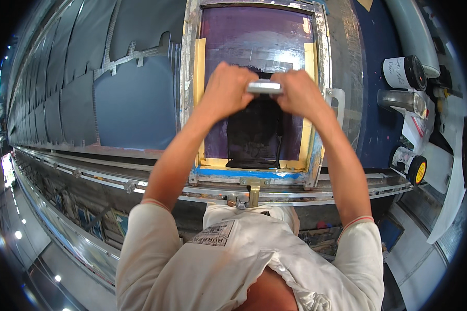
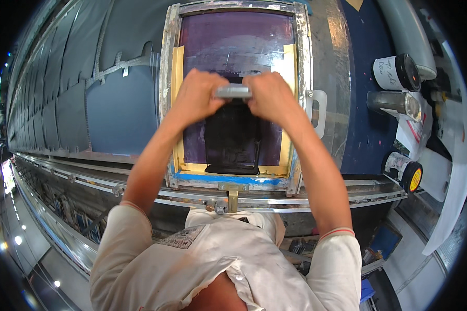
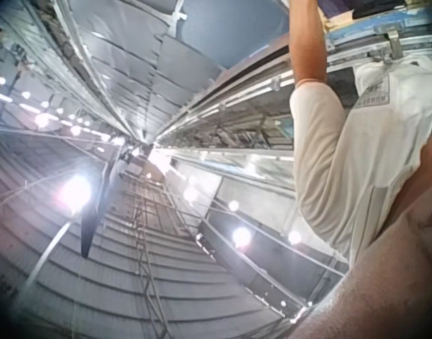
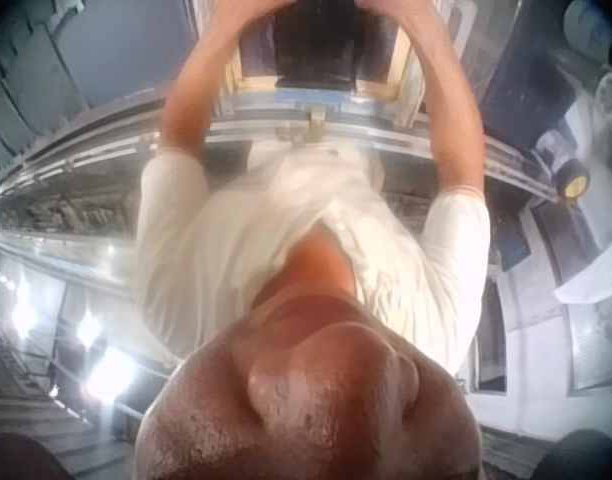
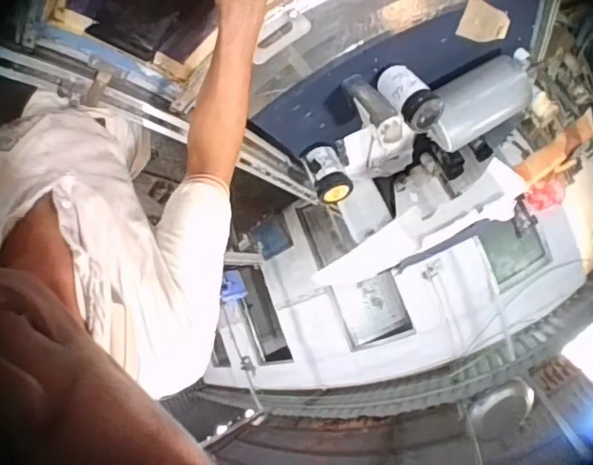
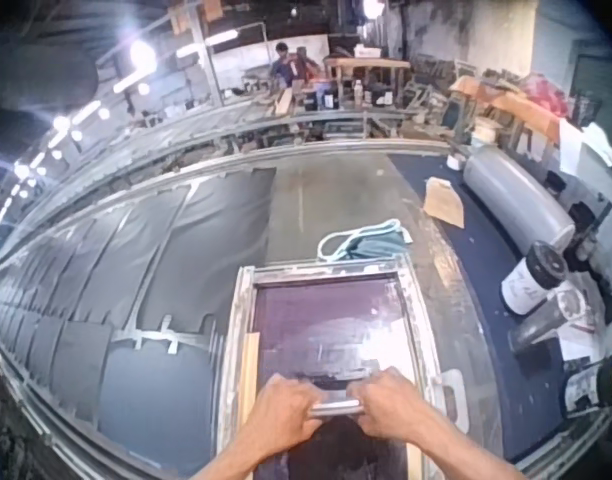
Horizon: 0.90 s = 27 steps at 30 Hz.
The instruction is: The person performs screen printing by applying ink to a screen frame and using a squeegee to pull the ink across the mesh onto fabric laid on a conveyor. The person refills the ink and repeats the process on multiple fabric pieces.
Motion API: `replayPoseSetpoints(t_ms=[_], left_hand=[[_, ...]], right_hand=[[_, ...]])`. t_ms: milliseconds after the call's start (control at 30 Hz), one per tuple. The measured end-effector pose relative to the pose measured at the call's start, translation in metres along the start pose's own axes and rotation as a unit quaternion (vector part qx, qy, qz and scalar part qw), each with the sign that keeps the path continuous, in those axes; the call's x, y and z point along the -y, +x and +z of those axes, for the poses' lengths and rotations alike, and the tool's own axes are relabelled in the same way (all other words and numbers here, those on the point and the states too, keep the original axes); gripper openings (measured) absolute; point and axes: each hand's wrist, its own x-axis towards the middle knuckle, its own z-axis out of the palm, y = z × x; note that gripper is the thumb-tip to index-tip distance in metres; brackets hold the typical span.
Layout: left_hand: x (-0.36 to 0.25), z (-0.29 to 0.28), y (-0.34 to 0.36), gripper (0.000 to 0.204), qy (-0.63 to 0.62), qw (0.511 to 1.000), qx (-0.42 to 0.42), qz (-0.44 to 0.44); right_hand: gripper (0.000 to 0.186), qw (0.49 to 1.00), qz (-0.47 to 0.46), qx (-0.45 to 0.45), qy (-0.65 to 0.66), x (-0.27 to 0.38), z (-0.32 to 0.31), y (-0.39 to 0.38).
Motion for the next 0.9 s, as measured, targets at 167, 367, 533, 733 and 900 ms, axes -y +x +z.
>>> replayPoseSetpoints(t_ms=[167, 367, 533, 733, 900], left_hand=[[-0.051, 0.009, -0.081, 0.024, 0.0, 1.0, 0.0, -0.015], [-0.063, 0.007, -0.088, 0.033, 0.051, 0.997, -0.049, -0.003], [-0.07, 0.009, -0.099, 0.037, 0.05, 0.998, -0.033, -0.026], [-0.065, 0.006, -0.094, 0.027, 0.04, 0.997, 0.053, -0.035], [-0.032, -0.007, -0.036, 0.015, 0.05, 0.999, 0.005, 0.002]], right_hand=[[0.023, 0.998, -0.042, -0.024, -0.029, 0.045, 0.031, -0.073], [0.036, 0.998, -0.017, -0.034, -0.05, 0.054, 0.035, -0.086], [0.038, 0.997, -0.006, -0.062, -0.044, 0.064, 0.036, -0.096], [0.034, 0.998, 0.013, 0.009, -0.056, 0.061, 0.031, -0.094], [0.02, 0.997, -0.006, 0.007, -0.07, 0.026, 0.004, -0.04]])
